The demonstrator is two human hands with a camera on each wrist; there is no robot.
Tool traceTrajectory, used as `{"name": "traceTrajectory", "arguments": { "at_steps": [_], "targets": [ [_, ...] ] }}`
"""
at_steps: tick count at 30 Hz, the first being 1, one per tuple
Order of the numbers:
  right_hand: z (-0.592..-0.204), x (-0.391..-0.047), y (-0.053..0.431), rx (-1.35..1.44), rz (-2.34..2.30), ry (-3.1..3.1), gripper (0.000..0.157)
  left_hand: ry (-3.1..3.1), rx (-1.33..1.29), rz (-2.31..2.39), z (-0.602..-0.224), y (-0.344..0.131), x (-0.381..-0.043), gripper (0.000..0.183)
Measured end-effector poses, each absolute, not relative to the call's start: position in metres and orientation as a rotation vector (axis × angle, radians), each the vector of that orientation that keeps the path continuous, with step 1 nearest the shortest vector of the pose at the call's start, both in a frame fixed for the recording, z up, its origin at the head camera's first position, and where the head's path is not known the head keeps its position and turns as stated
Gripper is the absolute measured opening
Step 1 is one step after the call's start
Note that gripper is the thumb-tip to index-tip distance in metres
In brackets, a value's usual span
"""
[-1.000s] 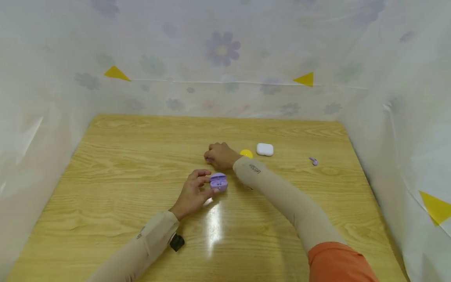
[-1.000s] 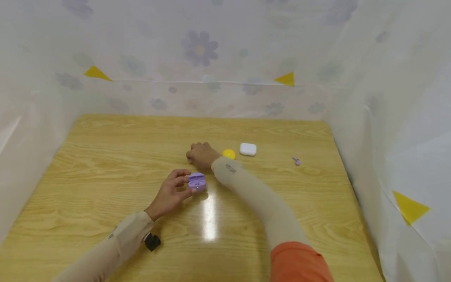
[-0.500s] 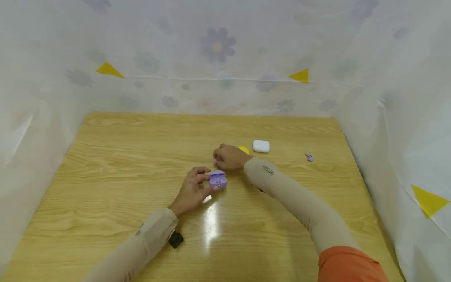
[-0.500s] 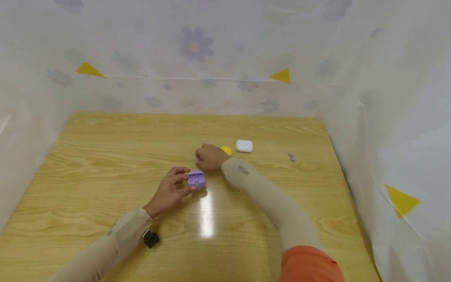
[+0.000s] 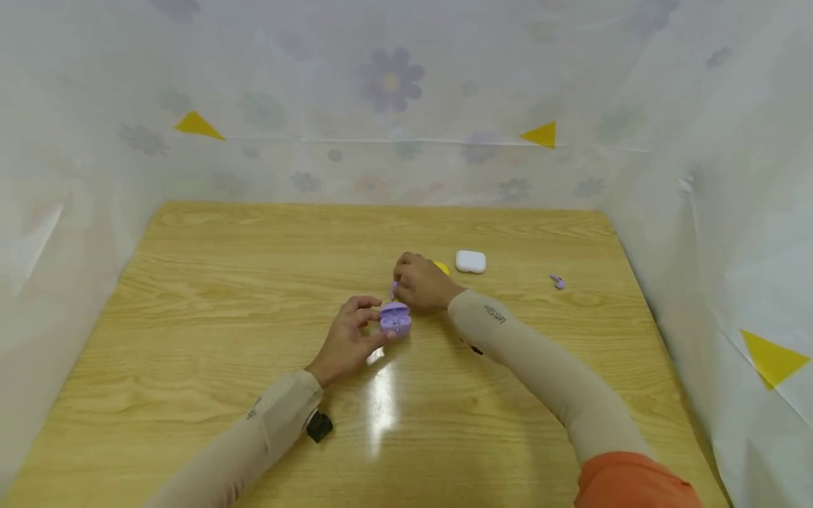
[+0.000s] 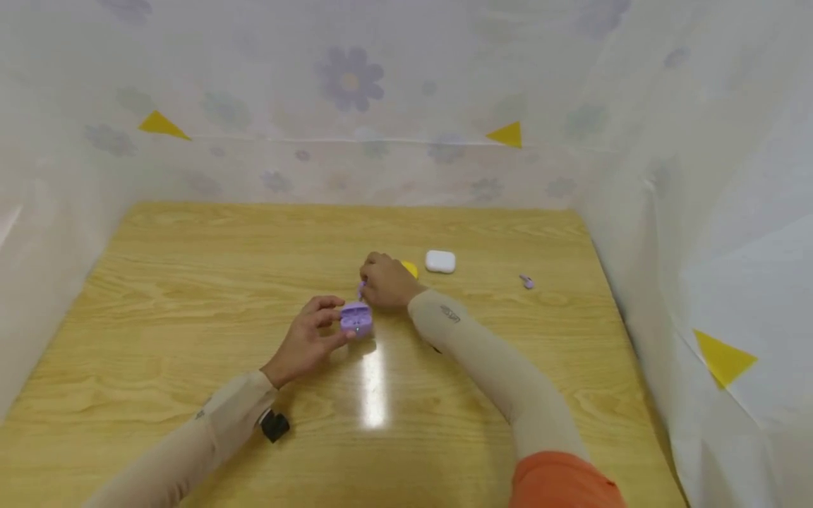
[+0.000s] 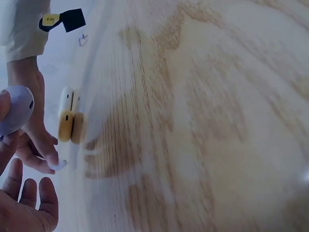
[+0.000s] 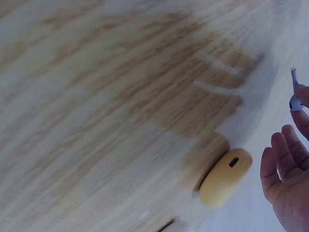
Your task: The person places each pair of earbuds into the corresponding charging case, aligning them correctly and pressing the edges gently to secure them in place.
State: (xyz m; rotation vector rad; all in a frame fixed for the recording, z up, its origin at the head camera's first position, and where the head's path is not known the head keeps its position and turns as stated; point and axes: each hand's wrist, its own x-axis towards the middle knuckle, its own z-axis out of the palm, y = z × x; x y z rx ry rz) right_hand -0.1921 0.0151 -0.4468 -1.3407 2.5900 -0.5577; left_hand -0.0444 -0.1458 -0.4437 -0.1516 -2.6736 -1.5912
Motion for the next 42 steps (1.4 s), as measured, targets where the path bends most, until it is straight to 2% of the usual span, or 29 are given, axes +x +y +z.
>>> {"name": "traceTrajectory", "arguments": {
  "at_steps": [8, 15, 24, 42],
  "targets": [
    [-0.425, -0.183, 0.04, -1.273, -1.016, 2.678, 0.016, -2.669, -0.184, -1.612, -0.441, -0.146, -0.049, 0.02],
    [-0.403, -0.16, 0.052, -1.414, -1.309, 2.616, 0.013, -2.642, -0.204, -1.601, -0.438, -0.145, -0.052, 0.018],
    [-0.385, -0.144, 0.053, -1.675, -1.115, 2.65, 0.014, -2.631, -0.228, -1.587, -0.433, -0.145, -0.056, 0.019],
    [-0.384, -0.142, 0.056, -1.808, -0.988, 2.638, 0.016, -2.638, -0.193, -1.621, -0.433, -0.144, -0.056, 0.02]
  ]
}}
